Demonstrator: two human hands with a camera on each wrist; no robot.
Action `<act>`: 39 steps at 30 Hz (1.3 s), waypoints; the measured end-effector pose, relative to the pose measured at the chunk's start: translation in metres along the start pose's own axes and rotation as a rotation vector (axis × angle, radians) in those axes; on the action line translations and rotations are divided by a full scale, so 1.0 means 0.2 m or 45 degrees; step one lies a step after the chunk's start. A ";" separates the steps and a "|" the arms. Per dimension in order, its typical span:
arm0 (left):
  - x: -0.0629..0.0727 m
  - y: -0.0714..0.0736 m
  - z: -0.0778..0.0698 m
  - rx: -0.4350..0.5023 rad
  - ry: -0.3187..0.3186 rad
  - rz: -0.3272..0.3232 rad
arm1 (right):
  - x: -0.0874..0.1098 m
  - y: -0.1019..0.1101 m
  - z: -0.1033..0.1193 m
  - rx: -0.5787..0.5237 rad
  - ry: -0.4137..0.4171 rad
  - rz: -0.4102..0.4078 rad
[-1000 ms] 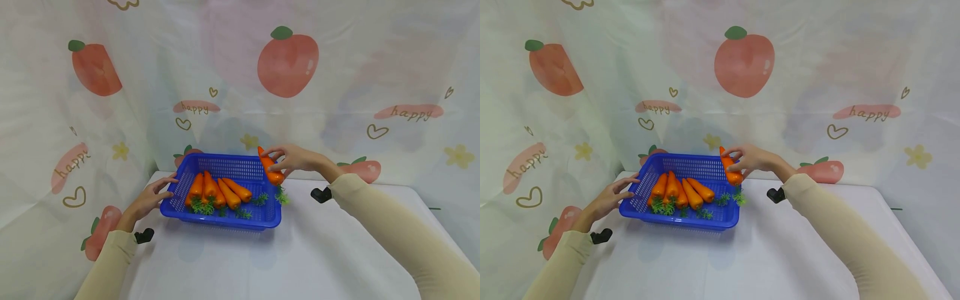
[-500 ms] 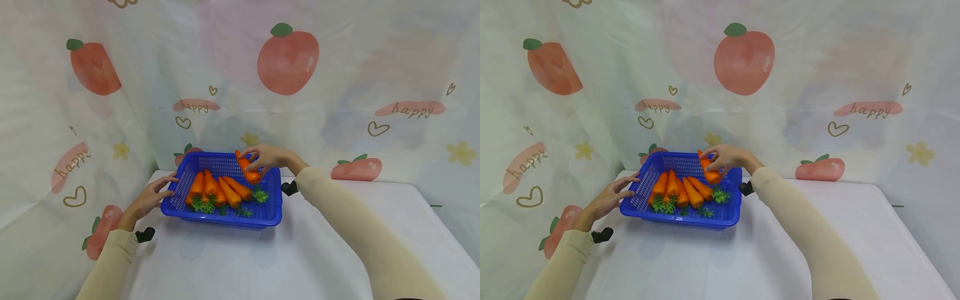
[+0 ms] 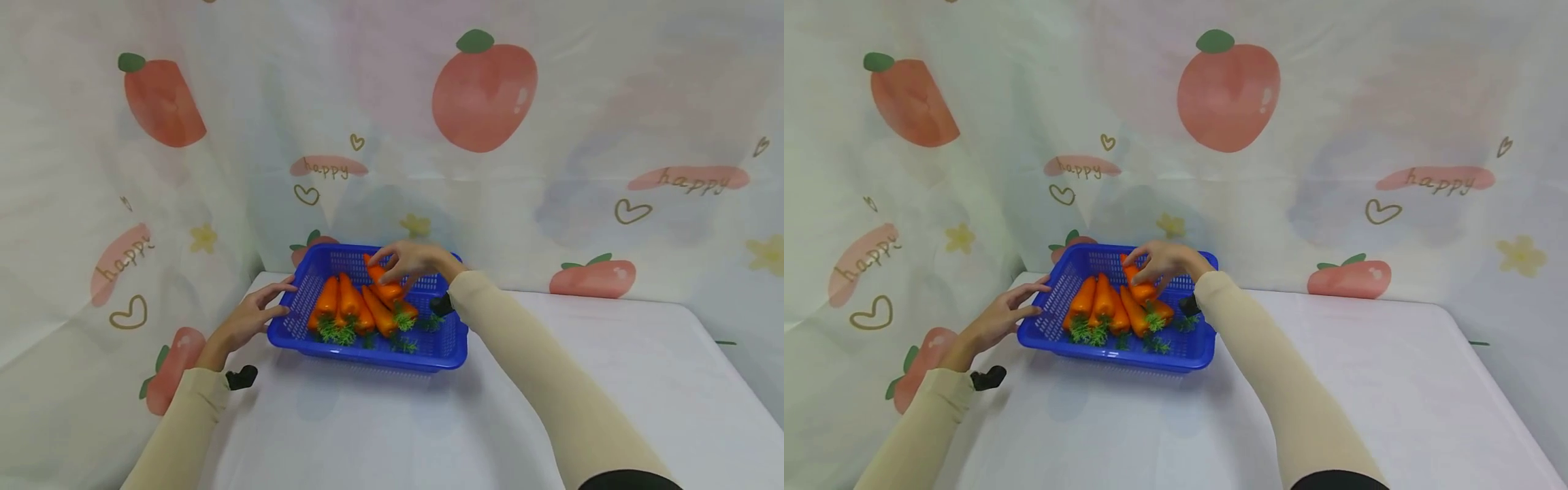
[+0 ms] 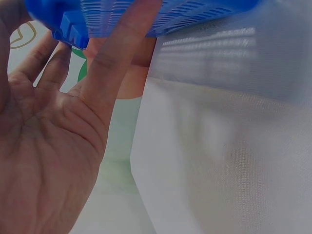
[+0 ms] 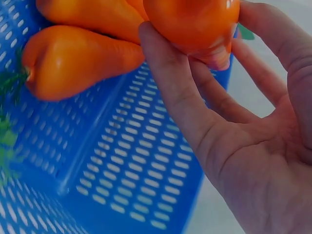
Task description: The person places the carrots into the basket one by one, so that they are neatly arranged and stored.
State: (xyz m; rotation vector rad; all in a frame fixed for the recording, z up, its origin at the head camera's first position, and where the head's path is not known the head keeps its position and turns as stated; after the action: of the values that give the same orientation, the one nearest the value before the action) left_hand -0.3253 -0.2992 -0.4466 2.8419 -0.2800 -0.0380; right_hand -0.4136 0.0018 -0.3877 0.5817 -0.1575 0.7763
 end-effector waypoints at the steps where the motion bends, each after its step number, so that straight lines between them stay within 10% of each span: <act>1: 0.00 0.00 0.00 -0.003 0.001 0.002 | -0.01 -0.01 -0.01 -0.004 -0.009 0.004; 39: 0.00 0.00 0.00 0.004 0.023 -0.021 | -0.24 -0.18 -0.13 0.035 -0.107 0.020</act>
State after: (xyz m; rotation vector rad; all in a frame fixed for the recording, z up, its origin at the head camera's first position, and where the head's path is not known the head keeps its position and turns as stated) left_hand -0.3250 -0.2987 -0.4468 2.8460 -0.2531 -0.0152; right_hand -0.4253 -0.0345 -0.4411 0.6401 -0.2292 0.7709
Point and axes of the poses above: each hand's wrist, its own x-axis away from the middle knuckle, its own y-axis out of the back of the hand, z = x × y, the point moved 7 cm from there along -x, towards the middle knuckle, and after that the axes turned 7 degrees about -z, right-handed, at the moved point
